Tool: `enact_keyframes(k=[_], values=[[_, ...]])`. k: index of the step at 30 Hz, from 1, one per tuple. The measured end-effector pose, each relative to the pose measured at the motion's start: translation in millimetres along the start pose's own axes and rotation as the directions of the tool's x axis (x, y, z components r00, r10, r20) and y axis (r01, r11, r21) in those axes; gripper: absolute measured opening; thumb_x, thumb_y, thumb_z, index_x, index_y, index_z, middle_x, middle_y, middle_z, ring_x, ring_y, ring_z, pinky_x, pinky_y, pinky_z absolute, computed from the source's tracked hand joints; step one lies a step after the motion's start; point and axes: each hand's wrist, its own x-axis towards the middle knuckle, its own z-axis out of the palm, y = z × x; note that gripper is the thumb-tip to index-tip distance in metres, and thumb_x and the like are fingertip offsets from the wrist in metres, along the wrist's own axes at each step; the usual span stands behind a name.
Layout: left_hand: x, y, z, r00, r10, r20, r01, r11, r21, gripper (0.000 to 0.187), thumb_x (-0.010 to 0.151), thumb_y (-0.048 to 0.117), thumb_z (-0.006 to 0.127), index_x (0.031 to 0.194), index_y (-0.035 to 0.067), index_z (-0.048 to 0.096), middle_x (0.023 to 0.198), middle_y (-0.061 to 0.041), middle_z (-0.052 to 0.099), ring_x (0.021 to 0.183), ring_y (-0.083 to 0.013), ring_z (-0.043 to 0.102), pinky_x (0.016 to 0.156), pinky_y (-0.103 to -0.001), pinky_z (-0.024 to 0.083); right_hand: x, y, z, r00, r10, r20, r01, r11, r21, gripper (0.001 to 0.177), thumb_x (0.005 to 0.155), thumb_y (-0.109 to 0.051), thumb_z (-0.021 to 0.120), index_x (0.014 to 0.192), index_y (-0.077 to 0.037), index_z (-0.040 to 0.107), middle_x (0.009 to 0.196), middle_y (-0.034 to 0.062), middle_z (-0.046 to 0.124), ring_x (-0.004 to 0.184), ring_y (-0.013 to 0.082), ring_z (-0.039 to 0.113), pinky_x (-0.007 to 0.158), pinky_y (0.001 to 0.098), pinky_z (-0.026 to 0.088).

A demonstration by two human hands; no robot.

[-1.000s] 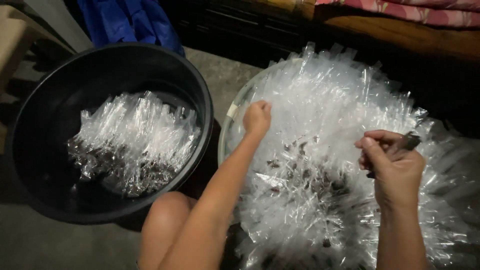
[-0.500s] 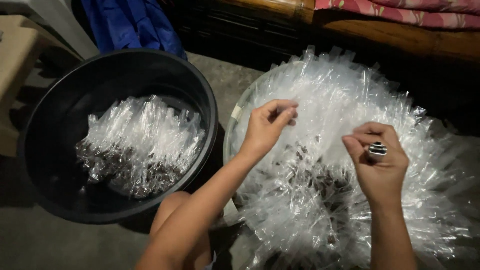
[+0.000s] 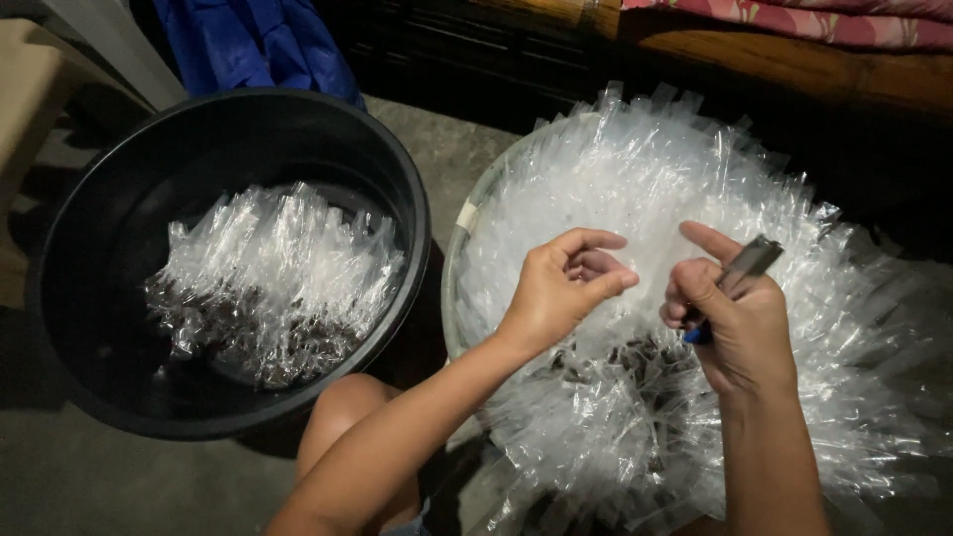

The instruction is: Manually sealing small plastic bags containing food items using a lighter and sorting them into a bucket.

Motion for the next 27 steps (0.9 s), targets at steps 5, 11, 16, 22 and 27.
enact_keyframes(k=[5,11,16,22,27], values=[[4.2,2.1,-2.7,0.996,-0.039,0.075,0.04,0.999,-0.015,0.047,0.08,0.007,0.08,0.124,0.0,0.065,0.089,-0.011,0.075,0.079,-0.0144,0.07,0.076,-0.024,0.061,8.5,8.5,-15.8,0.992,0.034,-0.123,-0.023,0.996,0.09,0.017,0.091,-0.01,0.074,0.104,-0.003,0.067,0.081,0.0051,0.064,0.063,0.0109,0.06,0.054,0.022,0.051],[5.7,14.9,-14.2,0.999,-0.048,0.02,0.049,0.999,-0.022,0.051,0.086,0.011,0.073,0.133,-0.003,0.06,0.103,-0.016,0.079,0.089,-0.0196,0.077,0.076,-0.027,0.063,7.0,-4.7,-31.8,0.992,-0.043,-0.118,0.048,0.998,0.042,0.009,0.091,-0.008,0.072,0.096,-0.008,0.065,0.083,0.006,0.066,0.064,0.0121,0.06,0.053,0.0227,0.051],[0.2,16.4,-7.8,0.998,0.061,-0.012,-0.058,0.986,0.158,0.059,0.088,0.008,0.069,0.141,-0.008,0.049,0.103,-0.016,0.079,0.094,-0.0212,0.078,0.081,-0.028,0.066,1.9,-1.2,-24.6,0.999,0.034,-0.007,-0.035,0.98,-0.198,0.017,0.083,-0.008,0.076,0.099,-0.003,0.073,0.078,0.01,0.068,0.062,0.0168,0.06,0.057,0.026,0.053],[-6.2,13.5,-3.2,0.99,0.135,0.038,-0.14,0.96,0.241,0.072,0.088,0.008,0.071,0.151,-0.006,0.039,0.101,-0.011,0.08,0.083,-0.0153,0.076,0.073,-0.023,0.06,-6.6,-19.8,2.6,0.995,0.1,0.005,-0.094,0.949,-0.302,0.052,0.08,-0.006,0.074,0.13,0.007,0.067,0.087,0.0112,0.067,0.062,0.0166,0.058,0.053,0.0254,0.048],[-6.1,9.8,-0.6,0.973,0.193,0.129,-0.225,0.919,0.325,0.08,0.085,0.009,0.073,0.152,-0.008,0.033,0.101,-0.014,0.079,0.084,-0.0205,0.079,0.087,-0.033,0.064,-5.0,-15.0,-2.9,0.995,0.084,0.06,-0.062,0.95,-0.305,0.053,0.079,-0.009,0.076,0.126,0.011,0.067,0.075,0.011,0.065,0.054,0.0158,0.055,0.046,0.0239,0.044]])
